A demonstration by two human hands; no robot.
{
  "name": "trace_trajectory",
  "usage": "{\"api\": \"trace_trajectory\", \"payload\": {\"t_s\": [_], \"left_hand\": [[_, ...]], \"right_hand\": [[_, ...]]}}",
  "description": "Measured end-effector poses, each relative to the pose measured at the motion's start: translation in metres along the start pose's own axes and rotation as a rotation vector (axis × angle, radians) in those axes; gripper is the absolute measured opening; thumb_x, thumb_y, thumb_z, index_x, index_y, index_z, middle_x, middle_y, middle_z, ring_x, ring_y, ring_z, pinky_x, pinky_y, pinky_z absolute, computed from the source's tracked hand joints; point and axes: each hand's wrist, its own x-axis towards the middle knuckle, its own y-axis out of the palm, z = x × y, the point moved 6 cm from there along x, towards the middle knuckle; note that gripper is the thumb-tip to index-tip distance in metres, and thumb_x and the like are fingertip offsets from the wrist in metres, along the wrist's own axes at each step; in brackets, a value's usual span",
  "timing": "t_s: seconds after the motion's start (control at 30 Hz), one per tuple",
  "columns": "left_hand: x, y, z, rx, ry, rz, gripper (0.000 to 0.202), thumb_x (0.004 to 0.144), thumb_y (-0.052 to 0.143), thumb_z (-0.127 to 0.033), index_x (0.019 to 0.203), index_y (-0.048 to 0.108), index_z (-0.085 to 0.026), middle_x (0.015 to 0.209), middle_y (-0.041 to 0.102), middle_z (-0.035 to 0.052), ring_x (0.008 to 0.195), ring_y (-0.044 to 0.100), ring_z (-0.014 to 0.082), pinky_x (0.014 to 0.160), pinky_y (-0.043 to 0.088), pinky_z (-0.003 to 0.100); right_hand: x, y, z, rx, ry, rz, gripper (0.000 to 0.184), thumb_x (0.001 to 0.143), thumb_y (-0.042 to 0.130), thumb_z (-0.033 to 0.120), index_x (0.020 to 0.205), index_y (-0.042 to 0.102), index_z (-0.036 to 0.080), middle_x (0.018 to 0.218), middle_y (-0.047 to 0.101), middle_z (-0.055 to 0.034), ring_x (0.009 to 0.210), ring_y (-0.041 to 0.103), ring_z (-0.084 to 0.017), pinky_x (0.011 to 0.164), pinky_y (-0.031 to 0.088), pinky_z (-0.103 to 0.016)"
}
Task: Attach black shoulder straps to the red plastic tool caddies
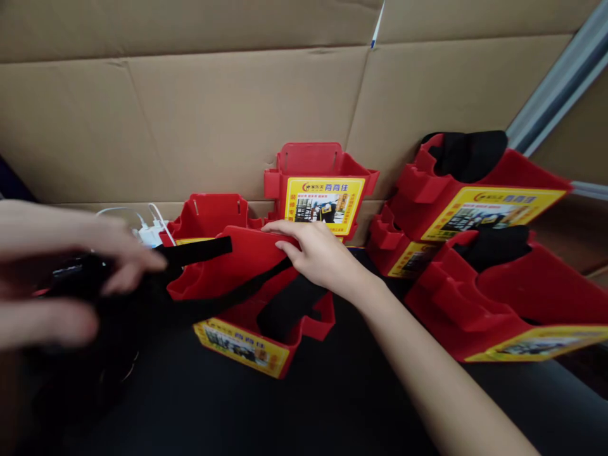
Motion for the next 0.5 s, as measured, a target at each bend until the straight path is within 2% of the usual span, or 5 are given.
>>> {"api": "trace_trajectory", "payload": {"t_s": [0.07, 0.13, 0.27, 0.37, 0.5], "left_hand": [[0.019, 0.006, 0.016, 0.054, -0.019, -0.055, 0.029, 0.084, 0.047, -0.046, 0.091, 0.062, -0.022, 0.089, 0.066, 0.0004, 0.079, 0.058, 0.0148, 0.07, 0.043, 0.026], [0.034, 0.02, 0.043, 0.203, -0.165, -0.106, 0.037, 0.084, 0.044, -0.049, 0.094, 0.06, -0.018, 0.096, 0.064, 0.0064, 0.083, 0.058, 0.0197, 0.072, 0.043, 0.031], [0.044, 0.064, 0.073, 0.373, -0.269, 0.179, 0.032, 0.083, 0.044, -0.043, 0.081, 0.061, -0.015, 0.078, 0.063, 0.0083, 0.069, 0.057, 0.021, 0.062, 0.039, 0.031], [0.035, 0.067, 0.054, 0.208, -0.145, 0.361, 0.026, 0.085, 0.043, -0.032, 0.071, 0.059, -0.017, 0.064, 0.059, 0.0017, 0.055, 0.05, 0.0134, 0.055, 0.036, 0.025], [0.012, 0.058, 0.01, -0.084, 0.113, 0.743, 0.033, 0.083, 0.052, -0.031, 0.053, 0.048, -0.017, 0.053, 0.049, -0.0009, 0.052, 0.043, 0.0105, 0.052, 0.034, 0.023]], "right_hand": [[0.0, -0.001, 0.002, 0.02, 0.0, 0.005, 0.03, 0.086, 0.046, 0.021, 0.113, 0.059, 0.023, 0.114, 0.064, -0.0009, 0.102, 0.061, -0.02, 0.089, 0.049, -0.036], [0.0, -0.002, 0.002, 0.022, 0.006, 0.008, 0.029, 0.086, 0.046, 0.02, 0.112, 0.06, 0.021, 0.115, 0.064, -0.0018, 0.104, 0.06, -0.02, 0.089, 0.049, -0.036], [0.001, -0.001, 0.002, 0.008, 0.016, 0.004, 0.03, 0.086, 0.046, 0.019, 0.112, 0.06, 0.019, 0.116, 0.063, -0.0029, 0.107, 0.059, -0.021, 0.09, 0.048, -0.037], [0.001, 0.0, 0.001, -0.019, 0.033, -0.004, 0.031, 0.086, 0.046, 0.019, 0.113, 0.06, 0.02, 0.117, 0.063, -0.0029, 0.105, 0.059, -0.022, 0.09, 0.048, -0.039], [0.001, 0.001, 0.001, -0.04, 0.031, -0.021, 0.031, 0.086, 0.046, 0.018, 0.113, 0.06, 0.019, 0.114, 0.064, -0.0028, 0.102, 0.061, -0.023, 0.089, 0.048, -0.04]]}}
